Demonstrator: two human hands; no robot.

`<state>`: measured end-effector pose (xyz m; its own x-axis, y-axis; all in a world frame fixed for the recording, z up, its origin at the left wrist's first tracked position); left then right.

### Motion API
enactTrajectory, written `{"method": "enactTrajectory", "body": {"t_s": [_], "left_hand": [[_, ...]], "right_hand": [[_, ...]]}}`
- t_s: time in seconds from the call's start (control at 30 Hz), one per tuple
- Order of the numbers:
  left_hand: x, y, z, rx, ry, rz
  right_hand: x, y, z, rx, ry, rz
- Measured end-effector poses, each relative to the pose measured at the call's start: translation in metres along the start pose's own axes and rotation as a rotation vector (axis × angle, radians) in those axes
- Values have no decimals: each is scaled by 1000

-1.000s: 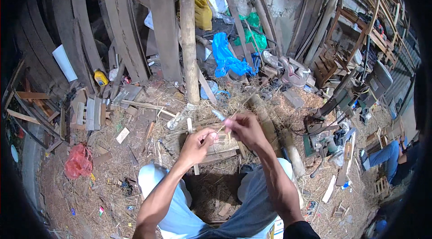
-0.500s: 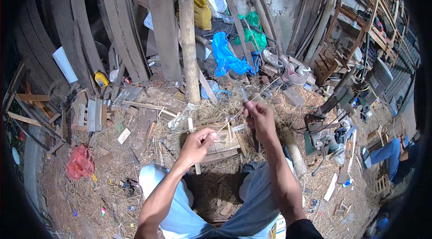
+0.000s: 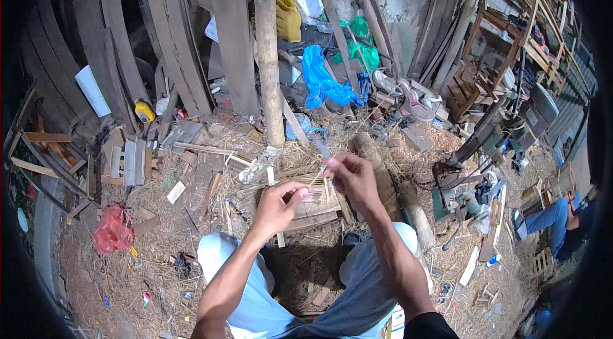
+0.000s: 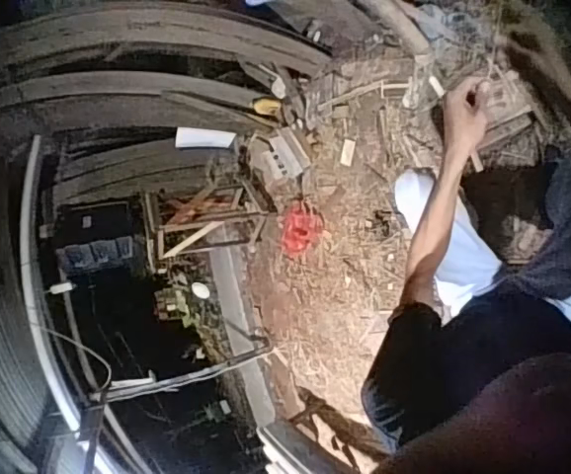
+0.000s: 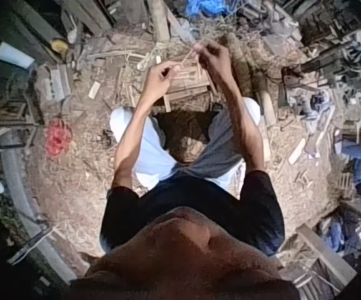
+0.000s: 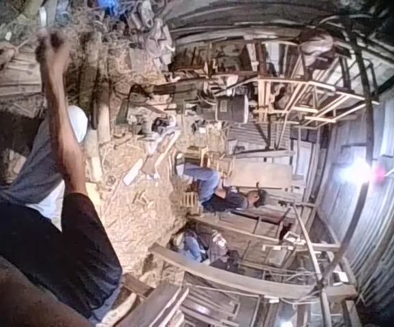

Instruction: The person whittles and shapes a small piece of wood using a small knife, then checks a thin strip of wood against a larger wooden component.

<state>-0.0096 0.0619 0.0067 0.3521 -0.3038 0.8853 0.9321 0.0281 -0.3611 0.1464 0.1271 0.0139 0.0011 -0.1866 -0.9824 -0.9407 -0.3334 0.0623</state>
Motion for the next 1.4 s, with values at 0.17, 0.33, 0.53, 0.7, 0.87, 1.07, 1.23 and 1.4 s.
{"method": "enactTrajectory", "body": {"t_s": [0.17, 0.33, 0.53, 0.7, 0.87, 1.07, 1.23, 1.4], "left_hand": [[14, -5, 1, 124, 222, 155], [25, -5, 2, 153, 241, 174], [20, -4, 4, 154, 197, 127], [6, -4, -1, 121, 151, 138], [3, -4, -1, 113, 102, 126], [13, -6, -2, 120, 144, 198], [16, -4, 4, 136, 170, 151], [-2, -4, -2, 126, 121, 117]], "right_hand": [[7, 21, -5, -126, 104, -99], [10, 16, 5, -98, 98, -35], [13, 15, 8, -86, 58, -55], [6, 6, 9, 11, 28, -77], [20, 24, 0, -154, 113, -131], [12, 13, 0, -139, 71, -202], [11, 15, 7, -105, 102, 50], [3, 21, 1, -148, 48, -143]]}}
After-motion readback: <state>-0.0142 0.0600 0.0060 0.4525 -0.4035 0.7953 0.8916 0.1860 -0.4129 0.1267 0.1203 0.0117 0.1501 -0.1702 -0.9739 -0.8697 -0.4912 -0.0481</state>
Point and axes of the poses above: each hand's wrist, its own z-axis towards the middle knuckle, its own y-axis out of the palm, x = y × z, the point moved 6 cm from there along z, towards the middle knuckle, and after that the axes turned 11 degrees about y, right-handed, at the moved point
